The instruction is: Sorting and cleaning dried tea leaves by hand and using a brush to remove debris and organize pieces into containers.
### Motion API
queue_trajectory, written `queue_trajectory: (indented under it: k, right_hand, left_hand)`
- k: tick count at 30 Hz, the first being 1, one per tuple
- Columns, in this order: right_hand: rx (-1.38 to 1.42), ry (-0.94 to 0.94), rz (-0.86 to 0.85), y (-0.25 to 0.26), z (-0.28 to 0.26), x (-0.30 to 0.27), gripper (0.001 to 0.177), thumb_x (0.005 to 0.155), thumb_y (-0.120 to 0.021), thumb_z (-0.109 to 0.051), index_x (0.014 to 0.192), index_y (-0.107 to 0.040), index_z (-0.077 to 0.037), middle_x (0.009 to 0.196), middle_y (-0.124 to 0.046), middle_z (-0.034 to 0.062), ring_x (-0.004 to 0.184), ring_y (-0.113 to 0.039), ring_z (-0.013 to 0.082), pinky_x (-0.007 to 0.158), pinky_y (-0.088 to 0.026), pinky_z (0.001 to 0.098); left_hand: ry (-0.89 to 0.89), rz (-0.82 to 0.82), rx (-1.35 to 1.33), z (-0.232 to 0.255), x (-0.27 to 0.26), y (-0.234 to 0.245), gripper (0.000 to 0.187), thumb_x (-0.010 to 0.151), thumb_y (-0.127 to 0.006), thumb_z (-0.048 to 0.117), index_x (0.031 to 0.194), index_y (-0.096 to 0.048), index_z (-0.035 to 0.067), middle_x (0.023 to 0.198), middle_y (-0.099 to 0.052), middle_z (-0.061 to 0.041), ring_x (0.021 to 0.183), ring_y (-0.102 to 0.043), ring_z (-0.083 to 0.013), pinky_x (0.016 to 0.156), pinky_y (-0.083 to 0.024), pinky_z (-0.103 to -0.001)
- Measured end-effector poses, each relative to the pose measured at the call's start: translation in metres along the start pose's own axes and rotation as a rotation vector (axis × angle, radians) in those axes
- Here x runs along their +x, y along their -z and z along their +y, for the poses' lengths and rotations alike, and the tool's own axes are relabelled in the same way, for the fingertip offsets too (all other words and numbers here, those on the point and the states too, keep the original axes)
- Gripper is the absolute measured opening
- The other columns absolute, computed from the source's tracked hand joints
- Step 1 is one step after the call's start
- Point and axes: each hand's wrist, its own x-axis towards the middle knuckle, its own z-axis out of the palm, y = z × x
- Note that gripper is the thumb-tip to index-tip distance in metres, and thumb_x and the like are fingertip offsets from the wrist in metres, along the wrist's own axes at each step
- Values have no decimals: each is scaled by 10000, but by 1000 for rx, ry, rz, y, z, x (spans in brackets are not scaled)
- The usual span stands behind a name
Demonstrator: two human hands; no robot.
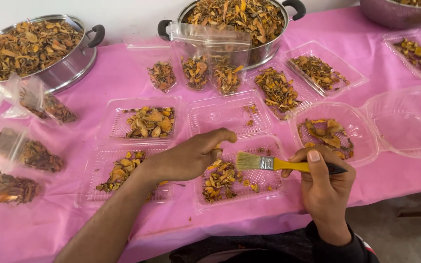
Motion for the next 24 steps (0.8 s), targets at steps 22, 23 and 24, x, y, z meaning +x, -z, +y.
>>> queue_trajectory:
  k: [22, 23, 24]
  right_hand:
    - [-468, 137, -503, -2, -51, -12, 302, 1002, -501, -211, 1127, -709, -32, 636, -590, -55, 483, -416, 35, 468, -274, 195]
    - [-468, 137, -505, -6, -56, -14, 302, 1002, -501, -211, 1127, -709, -32, 636, -590, -55, 483, -416, 35, 468, -274, 195]
    - [-511, 156, -350, -10, -62, -16, 297, 983, -502, -175, 1084, -709, 13, 766, -666, 41, 593, -533, 85, 569, -358, 203]
  left_hand:
    - [-44, 23, -112, 14, -14, -9, 627, 977, -420, 102, 1528, -137, 11, 1570, -318, -290, 1441, -363, -389, 1177, -317, -462]
    - [-44, 24, -112, 14, -14, -10, 627, 977, -420, 102, 1528, -137, 11, 1570, -318, -290, 1441, -363, -389, 1177, -317, -462]
    - [-44, 34, -150, 14, -13, -11, 605, 997, -424, 140, 1526, -148, 40, 1528, -383, -295, 1436, -398, -392, 1128, -375, -457]
